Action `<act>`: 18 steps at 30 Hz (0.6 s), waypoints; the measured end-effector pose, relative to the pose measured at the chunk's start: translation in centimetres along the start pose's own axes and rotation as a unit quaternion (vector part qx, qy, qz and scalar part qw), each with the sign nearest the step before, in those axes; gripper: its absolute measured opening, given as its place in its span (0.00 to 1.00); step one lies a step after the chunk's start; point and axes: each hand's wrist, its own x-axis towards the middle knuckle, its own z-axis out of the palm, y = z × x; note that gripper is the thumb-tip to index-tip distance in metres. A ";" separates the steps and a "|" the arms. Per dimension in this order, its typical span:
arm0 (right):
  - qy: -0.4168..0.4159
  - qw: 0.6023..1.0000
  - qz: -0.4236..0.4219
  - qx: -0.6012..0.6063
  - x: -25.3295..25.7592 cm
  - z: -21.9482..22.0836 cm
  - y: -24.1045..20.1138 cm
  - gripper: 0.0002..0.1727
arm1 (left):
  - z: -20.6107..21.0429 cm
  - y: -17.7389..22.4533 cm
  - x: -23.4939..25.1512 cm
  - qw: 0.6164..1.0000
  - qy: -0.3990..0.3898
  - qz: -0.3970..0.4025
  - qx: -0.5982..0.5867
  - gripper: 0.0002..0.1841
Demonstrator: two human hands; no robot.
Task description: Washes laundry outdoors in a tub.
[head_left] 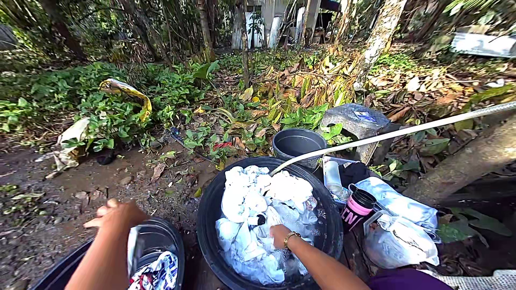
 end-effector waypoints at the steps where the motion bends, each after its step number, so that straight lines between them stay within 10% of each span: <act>1: 0.030 0.999 -0.007 0.043 0.3 -0.4 -0.1 0.24 | -0.2 2.1 -0.8 0.999 -0.005 0.045 -0.010 0.35; 8: 0.219 0.874 -0.071 0.428 -9.7 -12.5 -5.8 0.27 | 2.5 19.0 -9.3 0.846 -0.238 0.457 -0.138 0.17; 14: 0.302 0.741 -0.256 0.542 -19.1 -15.7 -7.0 0.12 | 6.5 23.4 -13.2 0.791 -0.314 0.447 -0.275 0.25; 18: 0.441 0.831 -0.186 0.284 -20.9 -17.6 -3.5 0.04 | 7.2 22.6 -12.1 0.824 -0.311 0.398 -0.258 0.34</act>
